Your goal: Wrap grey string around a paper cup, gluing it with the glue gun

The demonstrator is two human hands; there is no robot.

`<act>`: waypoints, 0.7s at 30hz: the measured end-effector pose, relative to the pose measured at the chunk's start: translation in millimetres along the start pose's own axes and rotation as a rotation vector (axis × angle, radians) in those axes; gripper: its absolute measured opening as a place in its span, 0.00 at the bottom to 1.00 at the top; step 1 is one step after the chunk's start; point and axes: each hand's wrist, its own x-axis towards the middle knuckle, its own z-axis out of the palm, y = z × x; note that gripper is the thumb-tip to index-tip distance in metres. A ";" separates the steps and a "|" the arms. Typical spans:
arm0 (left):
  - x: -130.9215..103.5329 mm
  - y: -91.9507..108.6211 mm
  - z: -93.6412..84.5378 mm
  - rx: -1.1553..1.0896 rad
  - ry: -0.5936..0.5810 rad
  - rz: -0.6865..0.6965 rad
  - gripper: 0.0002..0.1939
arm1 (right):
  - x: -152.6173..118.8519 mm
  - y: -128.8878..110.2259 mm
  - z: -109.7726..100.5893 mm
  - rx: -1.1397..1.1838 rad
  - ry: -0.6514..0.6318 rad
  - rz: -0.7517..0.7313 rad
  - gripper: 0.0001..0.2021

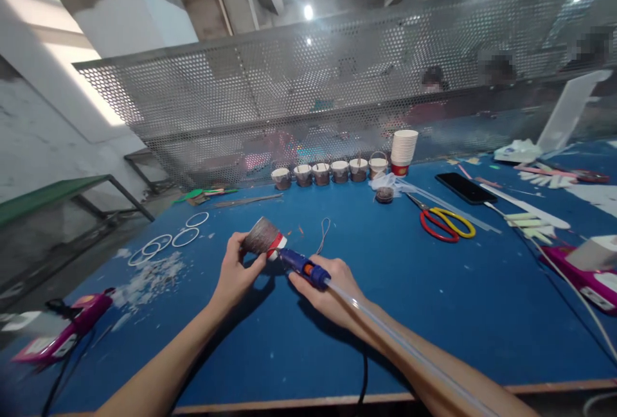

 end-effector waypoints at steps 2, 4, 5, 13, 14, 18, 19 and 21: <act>0.1 -1.8 1.0 0.018 0.014 0.032 0.14 | -0.3 0.5 2.3 -0.028 -0.013 -0.009 0.15; -0.3 -2.2 2.1 0.042 0.031 0.075 0.13 | -0.1 0.2 2.8 -0.050 -0.017 -0.003 0.15; -0.6 -1.8 2.4 0.056 0.035 0.096 0.13 | 0.1 0.1 2.8 -0.056 -0.015 0.000 0.15; -0.6 2.7 1.6 0.113 0.023 0.158 0.10 | -0.7 3.3 6.6 -0.146 0.008 -0.072 0.16; -0.6 2.1 1.7 0.109 0.018 0.154 0.10 | -0.8 3.9 6.9 -0.162 0.012 -0.080 0.15; -1.0 -1.1 2.1 0.083 0.007 0.158 0.10 | -0.8 6.2 6.3 -0.233 0.036 -0.067 0.17; -1.1 -1.8 2.2 0.075 0.007 0.157 0.10 | -1.0 6.6 6.1 -0.251 0.036 -0.069 0.17; -0.9 -3.0 2.3 0.055 0.007 0.152 0.10 | -1.9 7.0 6.0 -0.277 0.025 -0.094 0.17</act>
